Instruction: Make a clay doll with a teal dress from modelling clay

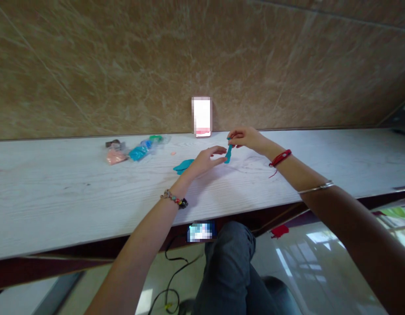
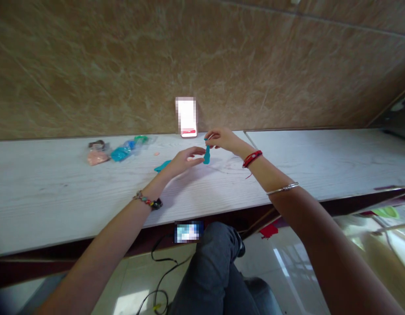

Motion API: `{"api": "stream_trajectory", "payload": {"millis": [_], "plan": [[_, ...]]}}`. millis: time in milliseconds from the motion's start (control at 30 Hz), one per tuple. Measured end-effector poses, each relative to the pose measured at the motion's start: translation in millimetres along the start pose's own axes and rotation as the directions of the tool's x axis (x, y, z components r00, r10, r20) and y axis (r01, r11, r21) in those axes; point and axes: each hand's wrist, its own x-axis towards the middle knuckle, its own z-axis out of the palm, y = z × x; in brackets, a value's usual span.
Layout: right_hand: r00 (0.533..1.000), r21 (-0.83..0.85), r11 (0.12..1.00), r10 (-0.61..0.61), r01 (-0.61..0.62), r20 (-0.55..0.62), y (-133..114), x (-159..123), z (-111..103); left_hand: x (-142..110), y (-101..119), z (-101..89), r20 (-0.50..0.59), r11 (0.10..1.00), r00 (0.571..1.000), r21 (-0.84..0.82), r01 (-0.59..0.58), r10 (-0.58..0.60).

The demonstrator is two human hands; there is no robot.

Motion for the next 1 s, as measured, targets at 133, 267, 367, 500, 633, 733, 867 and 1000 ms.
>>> {"api": "stream_trajectory", "payload": {"millis": [133,267,367,500,633,733,867,1000], "plan": [[0.984,0.147,0.988,0.076,-0.052,-0.162,-6,1,24,2,-1,-9.2,-0.074,0.965,0.985,-0.221,0.139,-0.159],[0.962,0.270,0.958,0.163,-0.100,-0.219,-6,3,46,-5,3,-36.3,-0.021,0.934,0.974,-0.290,0.210,-0.226],[0.968,0.333,0.937,0.176,-0.109,-0.178,-4,6,65,-15,4,-61.5,0.069,0.949,0.957,-0.129,0.289,-0.282],[0.970,0.343,0.928,0.204,-0.147,-0.135,0,12,91,-26,-1,-89.2,0.174,0.916,0.901,0.015,0.401,-0.398],[0.975,0.193,0.971,0.170,-0.141,-0.143,12,20,108,-32,-9,-102.0,0.207,0.854,0.834,0.012,0.520,-0.511],[0.983,0.018,0.995,0.096,-0.094,-0.159,24,25,114,-34,-9,-103.7,0.213,0.794,0.777,-0.013,0.608,-0.592],[0.988,-0.113,0.993,0.019,-0.036,-0.150,32,26,117,-34,-2,-102.2,0.212,0.742,0.719,0.052,0.669,-0.662],[0.990,-0.223,0.974,0.008,-0.039,-0.139,29,23,119,-34,6,-100.8,0.164,0.703,0.684,0.133,0.699,-0.711]]}}
